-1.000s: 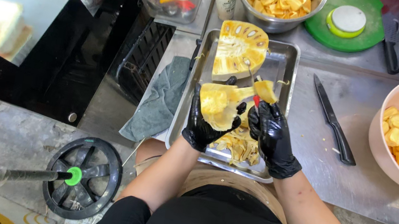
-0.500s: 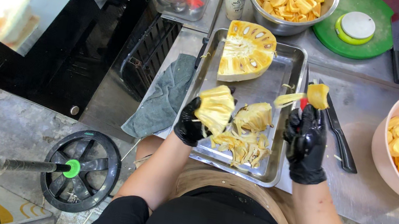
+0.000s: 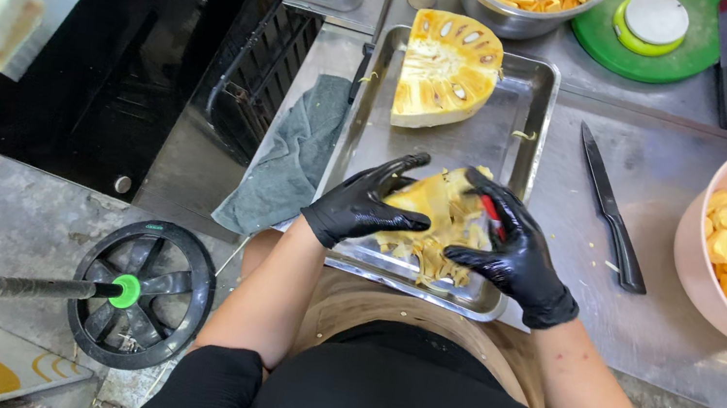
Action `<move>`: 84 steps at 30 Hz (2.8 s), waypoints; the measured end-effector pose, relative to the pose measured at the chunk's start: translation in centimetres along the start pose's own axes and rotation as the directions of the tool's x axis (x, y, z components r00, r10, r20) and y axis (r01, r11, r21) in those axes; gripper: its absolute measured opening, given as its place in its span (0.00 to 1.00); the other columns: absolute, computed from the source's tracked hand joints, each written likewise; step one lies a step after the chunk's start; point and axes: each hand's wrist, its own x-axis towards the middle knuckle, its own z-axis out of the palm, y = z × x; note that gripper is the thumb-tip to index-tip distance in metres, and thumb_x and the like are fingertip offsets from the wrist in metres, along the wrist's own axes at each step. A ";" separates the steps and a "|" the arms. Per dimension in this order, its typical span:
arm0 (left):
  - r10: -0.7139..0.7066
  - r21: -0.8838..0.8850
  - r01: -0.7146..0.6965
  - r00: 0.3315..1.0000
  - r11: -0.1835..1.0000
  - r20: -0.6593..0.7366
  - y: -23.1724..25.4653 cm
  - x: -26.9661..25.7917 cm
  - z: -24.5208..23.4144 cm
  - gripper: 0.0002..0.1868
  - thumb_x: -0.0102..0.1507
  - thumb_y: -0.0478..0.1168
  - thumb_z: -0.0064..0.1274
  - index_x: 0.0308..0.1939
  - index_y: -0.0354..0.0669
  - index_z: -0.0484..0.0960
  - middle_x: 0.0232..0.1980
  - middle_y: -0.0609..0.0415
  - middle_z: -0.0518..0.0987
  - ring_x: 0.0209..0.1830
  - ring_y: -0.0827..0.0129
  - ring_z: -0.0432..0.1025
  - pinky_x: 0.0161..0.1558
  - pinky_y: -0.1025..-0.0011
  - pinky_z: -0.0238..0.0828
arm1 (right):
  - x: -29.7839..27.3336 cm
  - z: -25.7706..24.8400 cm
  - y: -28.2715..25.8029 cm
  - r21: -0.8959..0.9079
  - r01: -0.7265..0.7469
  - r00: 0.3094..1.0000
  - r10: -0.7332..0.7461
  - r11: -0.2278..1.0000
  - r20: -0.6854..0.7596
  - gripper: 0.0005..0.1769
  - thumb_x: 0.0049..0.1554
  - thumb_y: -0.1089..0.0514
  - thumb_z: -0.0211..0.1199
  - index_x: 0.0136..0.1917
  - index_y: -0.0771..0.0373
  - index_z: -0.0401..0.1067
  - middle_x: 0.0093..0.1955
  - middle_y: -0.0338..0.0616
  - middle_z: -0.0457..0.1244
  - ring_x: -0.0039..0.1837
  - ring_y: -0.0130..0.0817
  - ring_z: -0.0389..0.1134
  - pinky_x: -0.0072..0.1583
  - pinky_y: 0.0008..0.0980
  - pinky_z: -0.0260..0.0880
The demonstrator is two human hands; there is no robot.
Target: The person peels jackfruit pods by hand and with a small tool, placing the fruit and skins onto a metal tray.
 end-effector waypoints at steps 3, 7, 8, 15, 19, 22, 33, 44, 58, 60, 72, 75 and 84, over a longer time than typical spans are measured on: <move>0.027 -0.182 -0.006 0.993 0.983 0.114 -1.1 1.1 1.6 0.51 0.53 0.39 0.70 0.76 0.40 0.59 0.67 0.49 0.74 0.68 0.65 0.69 0.63 0.66 0.72 | 2.1 0.0 -1.3 -0.046 0.303 0.949 -0.297 0.952 0.110 0.53 0.40 0.52 0.83 0.75 0.63 0.63 0.75 0.49 0.59 0.75 0.40 0.59 0.74 0.39 0.57; 0.071 -0.476 -0.062 0.997 0.877 0.002 -3.0 1.5 3.4 0.43 0.56 0.34 0.67 0.73 0.41 0.63 0.66 0.51 0.74 0.65 0.67 0.70 0.64 0.66 0.72 | 3.0 0.6 0.2 0.050 0.022 0.984 -0.030 0.999 0.177 0.51 0.36 0.54 0.85 0.70 0.64 0.67 0.69 0.47 0.64 0.70 0.35 0.64 0.73 0.37 0.62; 0.044 -0.520 -0.028 0.999 0.854 0.018 -3.5 1.4 4.1 0.38 0.60 0.37 0.65 0.73 0.37 0.65 0.65 0.49 0.75 0.65 0.67 0.71 0.65 0.67 0.72 | 3.1 0.7 0.9 0.052 0.058 0.981 -0.066 0.997 0.184 0.51 0.36 0.54 0.85 0.70 0.64 0.67 0.69 0.47 0.64 0.70 0.35 0.64 0.73 0.37 0.62; -0.084 -0.776 0.206 0.977 0.596 0.196 -5.5 -0.5 5.5 0.32 0.66 0.42 0.59 0.71 0.32 0.69 0.63 0.47 0.78 0.62 0.65 0.74 0.63 0.68 0.71 | 2.1 2.0 3.3 0.314 0.010 0.979 -0.074 0.949 0.191 0.47 0.36 0.60 0.84 0.68 0.65 0.69 0.65 0.45 0.66 0.67 0.35 0.67 0.69 0.37 0.66; -0.061 -0.736 0.140 0.989 0.663 0.133 -5.3 -0.3 5.6 0.30 0.67 0.41 0.58 0.70 0.32 0.69 0.62 0.46 0.78 0.62 0.66 0.73 0.63 0.70 0.71 | 2.8 0.7 2.1 0.308 0.053 0.965 -0.128 0.950 0.230 0.44 0.37 0.61 0.83 0.66 0.64 0.71 0.63 0.44 0.68 0.65 0.35 0.68 0.68 0.36 0.68; -0.038 -0.733 0.103 0.994 0.673 0.104 -3.9 -0.3 5.5 0.30 0.68 0.41 0.57 0.70 0.31 0.69 0.62 0.45 0.78 0.62 0.65 0.74 0.63 0.69 0.71 | 3.1 0.4 0.7 0.409 0.088 0.960 -0.187 0.908 0.208 0.44 0.38 0.61 0.82 0.67 0.65 0.69 0.65 0.43 0.65 0.67 0.34 0.66 0.69 0.37 0.66; 0.143 -0.805 0.055 0.975 0.591 0.171 -0.6 0.3 5.2 0.32 0.70 0.44 0.55 0.74 0.31 0.65 0.66 0.45 0.76 0.66 0.64 0.71 0.66 0.65 0.69 | 3.8 -1.6 0.2 0.505 0.075 0.960 -0.199 0.860 0.197 0.43 0.39 0.57 0.82 0.66 0.68 0.70 0.62 0.45 0.68 0.64 0.34 0.69 0.68 0.37 0.70; 0.265 -0.826 0.069 0.930 0.559 0.257 -1.3 1.6 4.7 0.45 0.66 0.53 0.59 0.81 0.35 0.58 0.74 0.45 0.71 0.72 0.61 0.69 0.70 0.64 0.69 | 5.3 -1.5 4.0 0.784 0.013 0.962 -0.223 0.621 0.161 0.51 0.38 0.51 0.84 0.70 0.70 0.67 0.64 0.48 0.67 0.66 0.38 0.68 0.70 0.38 0.67; 0.084 -0.981 0.164 0.981 0.101 0.172 -6.2 3.0 4.9 0.29 0.72 0.39 0.47 0.76 0.32 0.62 0.65 0.38 0.75 0.63 0.54 0.73 0.62 0.61 0.76 | 5.4 5.6 6.0 0.980 0.167 0.976 0.123 0.113 -0.180 0.40 0.60 0.44 0.66 0.77 0.67 0.59 0.67 0.52 0.63 0.63 0.43 0.66 0.63 0.42 0.67; 0.115 -0.993 0.112 0.987 0.033 0.115 -6.0 3.0 4.8 0.28 0.73 0.39 0.47 0.75 0.29 0.63 0.65 0.37 0.74 0.63 0.52 0.72 0.63 0.61 0.74 | 6.7 5.3 8.3 0.960 0.278 0.958 0.073 0.000 -0.278 0.35 0.63 0.46 0.65 0.76 0.67 0.62 0.62 0.52 0.65 0.54 0.42 0.67 0.54 0.40 0.67; 0.107 -0.544 -0.324 0.913 0.774 -0.393 -8.6 3.8 0.4 0.33 0.63 0.28 0.57 0.72 0.35 0.69 0.67 0.44 0.74 0.67 0.62 0.69 0.68 0.66 0.63 | 8.5 7.3 10.5 0.606 -0.146 0.961 0.257 0.782 -0.100 0.21 0.53 0.60 0.73 0.59 0.68 0.75 0.53 0.42 0.71 0.52 0.28 0.71 0.55 0.28 0.71; 0.190 -0.143 -0.295 0.849 0.945 -0.493 -10.8 3.8 -0.5 0.32 0.62 0.29 0.60 0.70 0.36 0.70 0.68 0.49 0.74 0.67 0.68 0.67 0.68 0.71 0.64 | 8.5 7.9 10.7 0.591 -0.180 0.959 0.273 0.786 -0.071 0.20 0.54 0.60 0.73 0.58 0.69 0.76 0.52 0.43 0.71 0.51 0.28 0.71 0.54 0.28 0.71; -0.076 -0.855 -0.224 0.954 0.468 -0.292 -7.5 2.6 -0.6 0.32 0.62 0.27 0.58 0.71 0.34 0.69 0.64 0.45 0.76 0.64 0.59 0.71 0.62 0.67 0.71 | 9.3 7.9 10.5 0.548 -0.158 0.929 0.312 0.821 -0.199 0.34 0.55 0.57 0.71 0.72 0.67 0.64 0.62 0.41 0.68 0.61 0.26 0.68 0.62 0.25 0.68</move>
